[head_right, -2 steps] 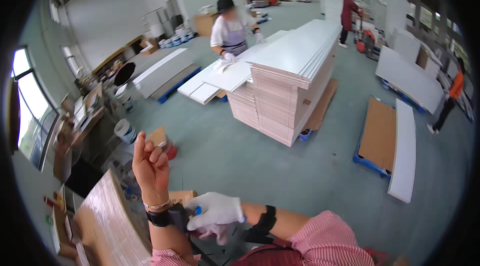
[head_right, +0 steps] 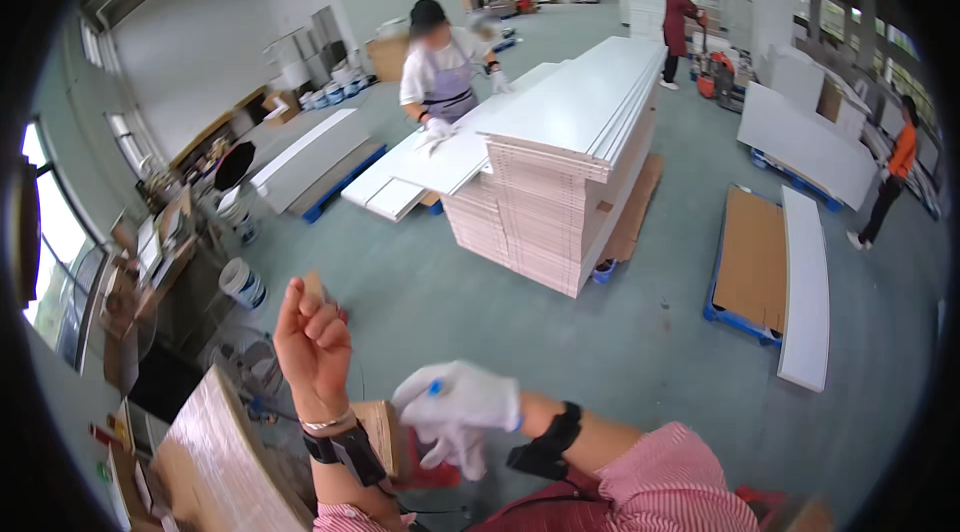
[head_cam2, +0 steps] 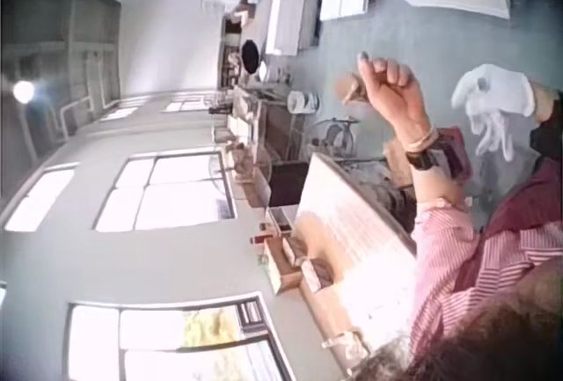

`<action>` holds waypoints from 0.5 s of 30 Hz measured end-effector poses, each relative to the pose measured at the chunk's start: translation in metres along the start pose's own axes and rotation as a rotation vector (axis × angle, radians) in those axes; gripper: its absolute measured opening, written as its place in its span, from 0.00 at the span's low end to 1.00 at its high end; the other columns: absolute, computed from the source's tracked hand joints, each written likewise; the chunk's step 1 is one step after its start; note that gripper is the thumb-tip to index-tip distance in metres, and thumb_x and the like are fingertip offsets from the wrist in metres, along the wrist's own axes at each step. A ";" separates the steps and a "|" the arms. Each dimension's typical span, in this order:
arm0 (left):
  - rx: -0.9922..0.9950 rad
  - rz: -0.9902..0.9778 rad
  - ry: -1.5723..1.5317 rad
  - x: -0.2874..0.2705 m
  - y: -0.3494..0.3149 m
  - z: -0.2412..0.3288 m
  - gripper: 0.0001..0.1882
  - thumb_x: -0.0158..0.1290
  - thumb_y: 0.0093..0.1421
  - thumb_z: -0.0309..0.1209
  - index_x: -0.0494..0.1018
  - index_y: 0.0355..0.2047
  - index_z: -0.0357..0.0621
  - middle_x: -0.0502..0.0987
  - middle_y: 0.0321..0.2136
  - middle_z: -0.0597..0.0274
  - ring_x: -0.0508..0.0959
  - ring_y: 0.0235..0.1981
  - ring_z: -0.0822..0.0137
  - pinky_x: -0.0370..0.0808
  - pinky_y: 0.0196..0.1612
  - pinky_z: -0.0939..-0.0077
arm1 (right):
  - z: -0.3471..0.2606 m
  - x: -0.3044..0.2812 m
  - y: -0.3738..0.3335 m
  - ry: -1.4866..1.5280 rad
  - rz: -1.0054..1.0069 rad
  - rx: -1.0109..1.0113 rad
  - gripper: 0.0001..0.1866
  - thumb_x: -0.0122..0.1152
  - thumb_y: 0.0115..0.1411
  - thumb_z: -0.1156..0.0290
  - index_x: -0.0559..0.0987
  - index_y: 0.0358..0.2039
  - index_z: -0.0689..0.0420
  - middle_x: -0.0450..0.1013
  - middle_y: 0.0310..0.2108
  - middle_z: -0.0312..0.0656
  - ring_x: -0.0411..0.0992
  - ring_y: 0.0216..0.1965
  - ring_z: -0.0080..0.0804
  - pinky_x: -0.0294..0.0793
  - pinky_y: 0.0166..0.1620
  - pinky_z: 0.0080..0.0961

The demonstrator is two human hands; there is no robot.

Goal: Putting on finger protectors and gloves, then lifting and stacking large white furniture boards onto a pallet in a factory.

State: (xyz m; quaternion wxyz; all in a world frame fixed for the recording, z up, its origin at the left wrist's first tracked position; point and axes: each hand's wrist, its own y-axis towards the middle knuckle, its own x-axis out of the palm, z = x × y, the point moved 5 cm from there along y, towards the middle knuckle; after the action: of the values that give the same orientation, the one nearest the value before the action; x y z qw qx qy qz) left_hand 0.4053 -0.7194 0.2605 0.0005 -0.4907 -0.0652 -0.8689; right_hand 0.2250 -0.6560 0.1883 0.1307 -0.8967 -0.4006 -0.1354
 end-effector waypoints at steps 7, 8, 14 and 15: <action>-0.352 -0.186 0.504 -0.005 0.082 -0.174 0.15 0.52 0.69 0.37 0.68 0.53 0.46 0.78 0.40 0.61 0.78 0.40 0.65 0.75 0.43 0.71 | -0.074 -0.206 -0.008 0.304 0.265 -0.611 0.39 0.53 0.68 0.47 0.64 0.64 0.69 0.75 0.50 0.57 0.77 0.50 0.49 0.78 0.53 0.43; -0.387 -0.226 0.511 0.000 0.093 -0.195 0.18 0.54 0.68 0.37 0.68 0.54 0.46 0.76 0.43 0.61 0.77 0.43 0.64 0.74 0.46 0.69 | -0.077 -0.226 -0.005 0.230 0.366 -0.594 0.41 0.52 0.67 0.44 0.64 0.65 0.68 0.74 0.53 0.55 0.75 0.54 0.43 0.73 0.59 0.36; 0.020 -0.174 0.835 0.017 0.185 -0.238 0.33 0.66 0.59 0.31 0.65 0.62 0.43 0.71 0.54 0.56 0.72 0.55 0.62 0.70 0.57 0.64 | -0.120 -0.315 0.057 0.029 0.315 -0.553 0.42 0.51 0.66 0.41 0.64 0.65 0.68 0.73 0.52 0.50 0.73 0.53 0.35 0.70 0.58 0.31; 0.145 -0.275 1.006 0.021 0.200 -0.236 0.29 0.65 0.60 0.31 0.68 0.59 0.42 0.73 0.52 0.56 0.73 0.52 0.63 0.71 0.55 0.66 | -0.123 -0.323 0.069 0.027 0.276 -0.518 0.42 0.50 0.67 0.42 0.64 0.65 0.68 0.73 0.51 0.49 0.73 0.52 0.35 0.71 0.57 0.31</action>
State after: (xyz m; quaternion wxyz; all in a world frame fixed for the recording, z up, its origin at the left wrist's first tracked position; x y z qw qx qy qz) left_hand 0.2058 -0.9434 0.1809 -0.0486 0.0013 -0.1806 -0.9824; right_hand 0.0521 -0.9631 0.1812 -0.0799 -0.9444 -0.2250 -0.2261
